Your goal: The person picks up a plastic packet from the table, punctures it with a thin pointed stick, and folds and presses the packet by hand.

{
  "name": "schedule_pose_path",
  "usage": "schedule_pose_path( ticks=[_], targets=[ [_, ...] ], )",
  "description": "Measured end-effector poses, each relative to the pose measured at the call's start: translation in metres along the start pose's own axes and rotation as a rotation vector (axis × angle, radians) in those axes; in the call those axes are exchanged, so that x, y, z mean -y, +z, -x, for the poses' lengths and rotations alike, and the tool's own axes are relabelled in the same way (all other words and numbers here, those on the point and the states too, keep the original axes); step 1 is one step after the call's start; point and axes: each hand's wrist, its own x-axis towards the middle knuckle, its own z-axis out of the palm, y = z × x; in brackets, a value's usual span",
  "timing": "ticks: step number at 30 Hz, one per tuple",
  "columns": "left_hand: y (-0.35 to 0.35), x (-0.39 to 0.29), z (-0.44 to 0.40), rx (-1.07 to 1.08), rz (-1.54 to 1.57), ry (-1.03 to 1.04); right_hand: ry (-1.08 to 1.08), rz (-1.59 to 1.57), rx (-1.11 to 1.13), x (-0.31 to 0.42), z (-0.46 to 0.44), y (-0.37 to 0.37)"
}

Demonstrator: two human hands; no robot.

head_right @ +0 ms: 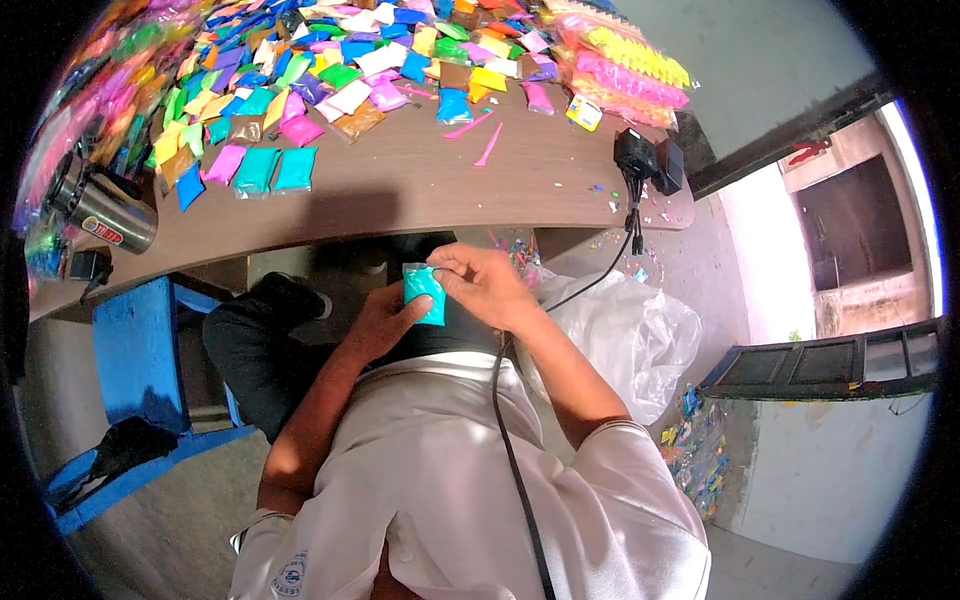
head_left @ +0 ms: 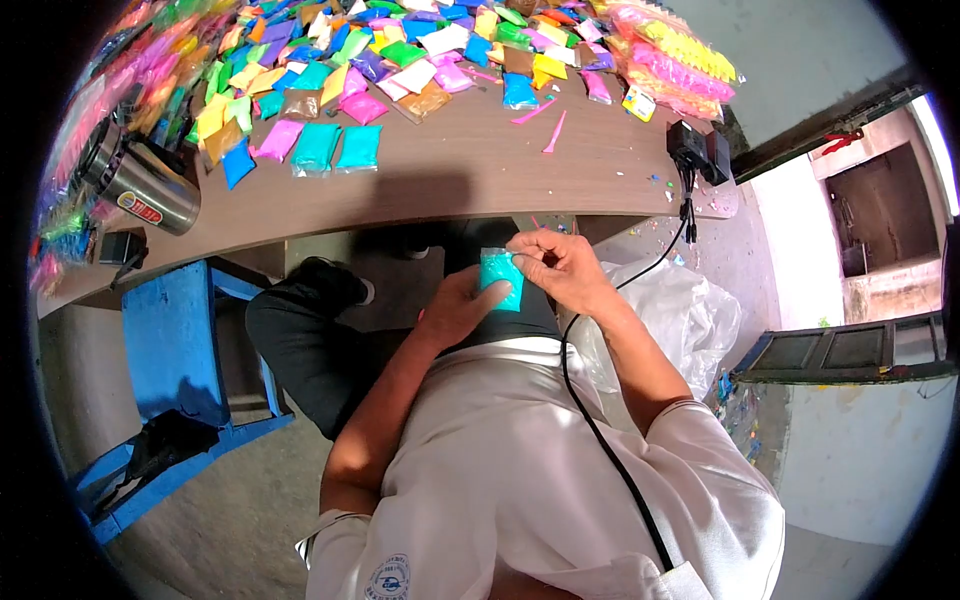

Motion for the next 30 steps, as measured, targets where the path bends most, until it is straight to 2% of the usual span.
schedule_pose_path(
  ticks=[3,5,15,18,20,26,28,29,30],
  targets=[
    [0.002,-0.002,0.000,-0.015,-0.013,0.021,0.012,0.139,0.021,0.008,0.000,-0.002],
    [0.003,-0.003,-0.001,-0.021,-0.010,0.050,-0.154,0.208,-0.046,0.009,0.000,0.000],
    [0.003,0.006,-0.001,-0.046,-0.108,0.044,-0.152,0.248,-0.036,0.006,0.003,0.001],
    [0.003,0.006,-0.002,-0.061,-0.128,0.027,-0.157,0.235,-0.137,0.009,0.004,0.003],
    [0.003,0.006,-0.002,-0.061,-0.151,0.019,-0.084,0.238,-0.022,0.009,0.005,-0.001],
    [-0.005,0.012,0.000,0.013,-0.032,0.025,-0.177,0.101,-0.031,0.009,0.004,-0.008],
    [-0.007,0.019,-0.001,-0.048,0.232,0.031,-0.195,0.123,-0.033,0.020,0.005,-0.014],
    [-0.007,0.023,-0.001,-0.045,0.231,0.032,-0.214,0.146,-0.030,0.024,0.006,-0.016],
    [-0.007,0.022,0.000,-0.016,0.395,-0.012,-0.215,0.145,-0.032,0.025,0.005,-0.017]
  ],
)
